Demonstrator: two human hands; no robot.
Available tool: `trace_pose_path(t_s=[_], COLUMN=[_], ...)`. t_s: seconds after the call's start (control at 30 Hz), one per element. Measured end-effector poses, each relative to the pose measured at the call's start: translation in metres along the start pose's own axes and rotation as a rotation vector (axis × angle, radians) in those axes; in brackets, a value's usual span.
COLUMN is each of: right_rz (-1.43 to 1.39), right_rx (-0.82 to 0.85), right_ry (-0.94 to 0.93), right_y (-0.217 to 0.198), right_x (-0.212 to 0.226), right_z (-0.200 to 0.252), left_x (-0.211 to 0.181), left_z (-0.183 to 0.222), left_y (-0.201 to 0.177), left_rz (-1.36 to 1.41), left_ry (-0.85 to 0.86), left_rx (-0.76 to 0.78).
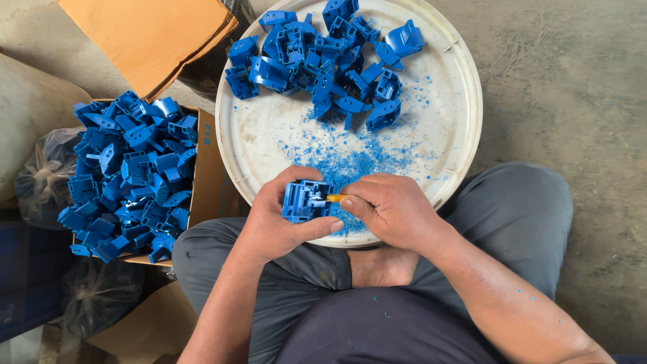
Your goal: The person uses a small tool to trim excess material from various blue plastic components over a white circular tray, placing finished items into a cardboard box.
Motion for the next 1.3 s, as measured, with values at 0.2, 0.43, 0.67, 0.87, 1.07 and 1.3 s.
trace_pose_path(t_s=[0.2,0.43,0.67,0.87,1.07,1.3], right_rz=[0.026,0.084,-0.031,-0.590,-0.674,-1.238], right_rx=[0.008,0.006,0.022,0.021,-0.093,-0.053], right_ry=[-0.013,-0.031,0.014,0.240,0.414,0.580], right_y=[-0.002,-0.001,-0.005,0.018,0.032,0.049], right_x=[0.004,0.010,0.003,-0.005,-0.027,-0.022], right_z=[-0.001,0.000,0.005,0.022,0.035,0.042], left_x=[-0.001,-0.003,-0.007,-0.013,-0.002,0.074], left_z=[0.000,0.002,0.006,0.019,0.035,0.027], left_y=[0.000,0.001,0.002,0.027,0.027,0.023], left_rz=[-0.032,-0.132,-0.253,-0.770,-0.536,0.491], left_ry=[-0.009,0.026,0.036,0.179,0.358,-0.004], left_rx=[0.020,0.025,-0.119,-0.164,-0.228,-0.310])
Point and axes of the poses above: each hand's wrist, its own z-axis away from the middle knuckle, its own y-axis out of the palm, x = y × z, the point moved 6 cm from there along -z, towards the middle knuckle, and after that the axes turned 8 degrees about z, right-handed, at the moved point
